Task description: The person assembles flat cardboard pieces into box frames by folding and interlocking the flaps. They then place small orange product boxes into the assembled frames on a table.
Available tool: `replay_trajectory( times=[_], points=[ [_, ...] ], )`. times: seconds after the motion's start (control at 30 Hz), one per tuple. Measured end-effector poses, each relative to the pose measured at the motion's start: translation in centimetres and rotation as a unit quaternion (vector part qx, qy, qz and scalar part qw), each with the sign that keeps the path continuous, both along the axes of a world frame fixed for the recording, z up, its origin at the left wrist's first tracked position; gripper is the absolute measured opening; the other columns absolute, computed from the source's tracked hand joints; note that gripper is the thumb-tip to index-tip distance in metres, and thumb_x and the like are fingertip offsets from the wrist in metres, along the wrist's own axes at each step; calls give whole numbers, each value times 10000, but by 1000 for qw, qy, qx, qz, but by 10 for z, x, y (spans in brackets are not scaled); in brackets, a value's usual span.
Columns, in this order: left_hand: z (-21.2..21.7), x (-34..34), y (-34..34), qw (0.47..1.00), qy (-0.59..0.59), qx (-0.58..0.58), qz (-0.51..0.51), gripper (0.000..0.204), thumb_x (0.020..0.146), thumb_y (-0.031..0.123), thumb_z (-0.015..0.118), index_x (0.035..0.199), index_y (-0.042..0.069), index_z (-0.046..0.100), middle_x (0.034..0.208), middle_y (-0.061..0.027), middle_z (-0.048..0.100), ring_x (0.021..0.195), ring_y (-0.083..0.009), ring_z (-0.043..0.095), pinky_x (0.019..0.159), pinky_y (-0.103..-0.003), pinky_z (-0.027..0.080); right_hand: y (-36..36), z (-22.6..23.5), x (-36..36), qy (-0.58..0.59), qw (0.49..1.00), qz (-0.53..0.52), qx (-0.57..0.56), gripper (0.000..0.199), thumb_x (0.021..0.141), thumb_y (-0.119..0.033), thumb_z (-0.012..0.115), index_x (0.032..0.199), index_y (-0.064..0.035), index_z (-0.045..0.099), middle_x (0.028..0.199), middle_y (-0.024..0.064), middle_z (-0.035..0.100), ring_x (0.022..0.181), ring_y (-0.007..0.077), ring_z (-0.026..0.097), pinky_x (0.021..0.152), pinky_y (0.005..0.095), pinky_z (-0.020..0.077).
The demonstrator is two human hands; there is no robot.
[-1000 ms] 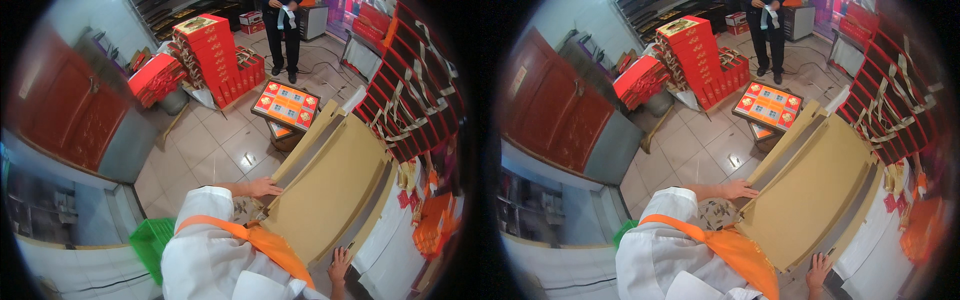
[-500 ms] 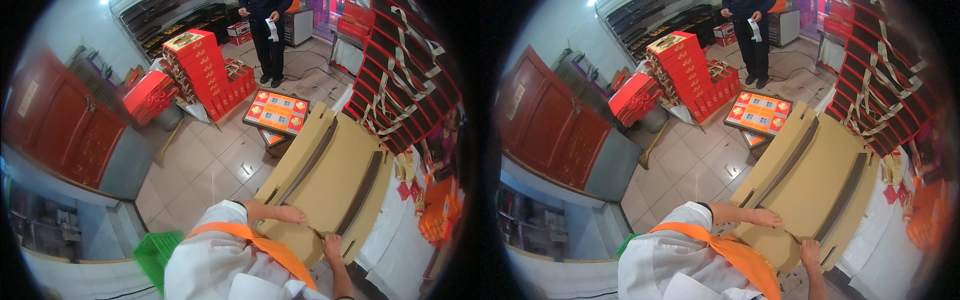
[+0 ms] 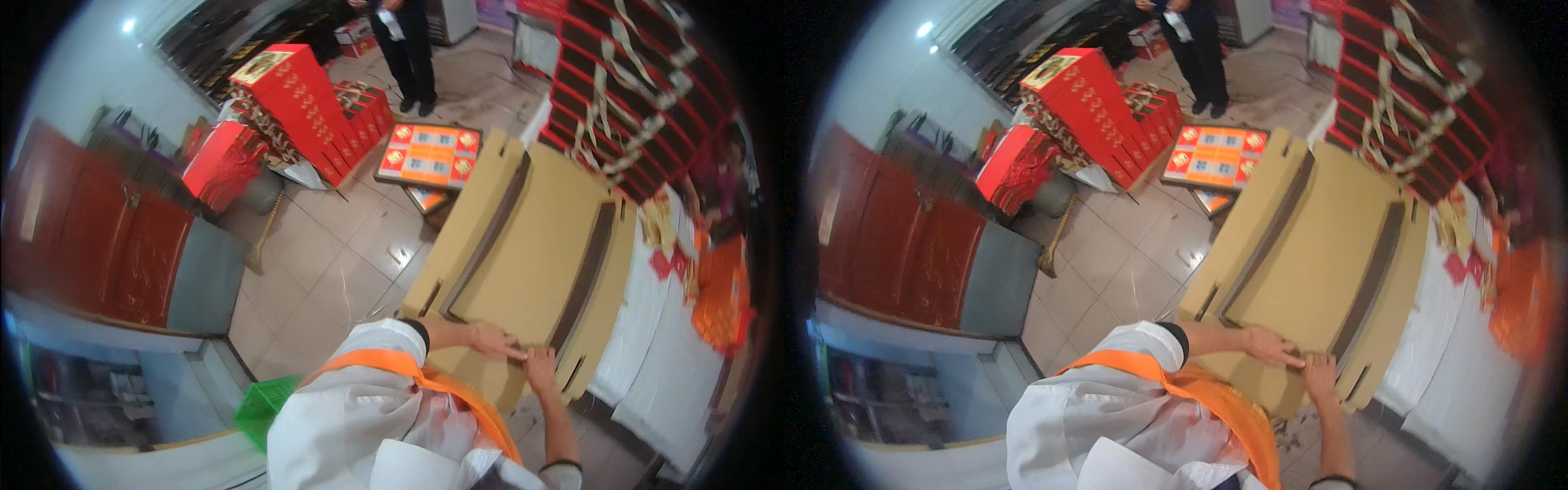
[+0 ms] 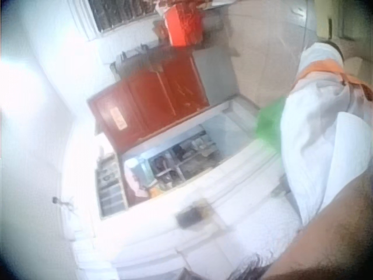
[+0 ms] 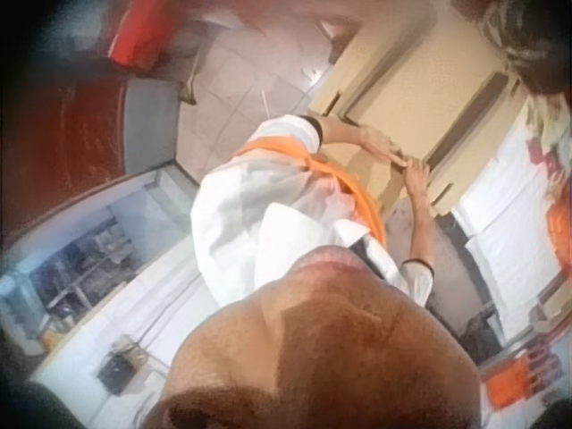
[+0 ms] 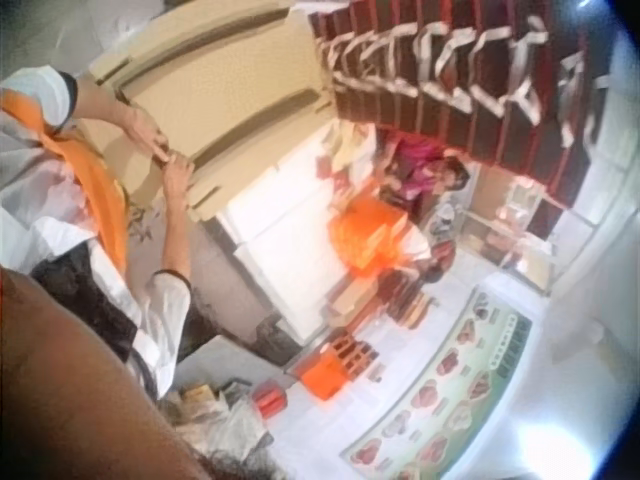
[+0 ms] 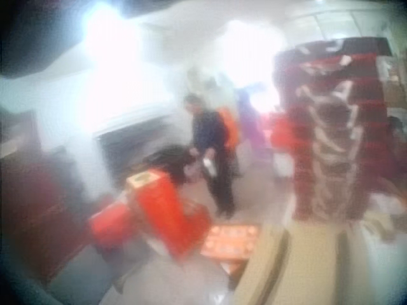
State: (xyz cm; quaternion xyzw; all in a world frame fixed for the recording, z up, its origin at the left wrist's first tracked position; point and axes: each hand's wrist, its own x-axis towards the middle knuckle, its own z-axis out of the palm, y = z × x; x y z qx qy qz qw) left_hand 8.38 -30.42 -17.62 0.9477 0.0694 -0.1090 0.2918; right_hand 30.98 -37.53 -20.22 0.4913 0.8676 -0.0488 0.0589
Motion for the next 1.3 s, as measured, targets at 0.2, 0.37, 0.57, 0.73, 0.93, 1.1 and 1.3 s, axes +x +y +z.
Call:
replay_trajectory(
  times=[0.2,0.37,0.57,0.73,0.93,1.1,1.3],
  points=[
    [-10,16,25,996,9,-14,93,462,937,204,341,1386,308,305,1161,-209,534,914,-373,617,753,-461,526,26,2,0,28,998,-15,47,321,787,-250,589,1062,-87,574,990,64,622,1032,226,551,1044,484,285],
    [-30,20,38,992,47,96,70,601,883,252,519,1415,341,254,1273,-85,461,897,-284,612,627,-380,578,-30,-15,24,225,926,-291,87,367,813,-217,636,1107,-36,515,1164,138,538,1139,253,474,1039,463,277],
    [-22,10,51,992,31,92,78,594,920,256,467,1436,365,195,1251,-93,472,888,-296,593,673,-373,575,-100,-32,-31,642,199,-714,-194,336,939,-260,507,1147,4,500,1156,141,538,1049,244,534,909,361,416],
    [-20,4,71,997,37,3,71,513,956,313,408,1435,343,226,1325,-81,434,1050,-289,560,801,-401,541,-65,8,-58,767,271,-534,-232,308,952,-284,495,1086,-15,561,1081,114,564,1019,242,543,894,379,431],
    [-34,5,84,990,0,-139,35,452,978,357,346,1423,308,286,1421,-70,362,1173,-271,502,915,-366,478,-22,33,-46,285,925,-240,70,417,781,-76,600,1193,-75,534,1211,89,478,1147,283,432,1038,429,318],
    [-57,13,95,968,144,-196,56,483,972,337,339,1434,213,273,1445,-72,333,1221,-270,457,987,-382,417,4,25,-50,173,957,-200,119,559,758,-48,565,1301,-113,444,1293,45,441,1220,237,397,1087,472,229],
    [-79,-4,111,909,-64,-390,131,569,941,321,442,1443,134,253,1361,-120,455,1230,-240,451,1010,-371,379,39,12,-50,125,976,-177,26,759,660,-114,710,1346,-83,386,1352,77,414,1278,239,364,1088,423,228]
  ],
)
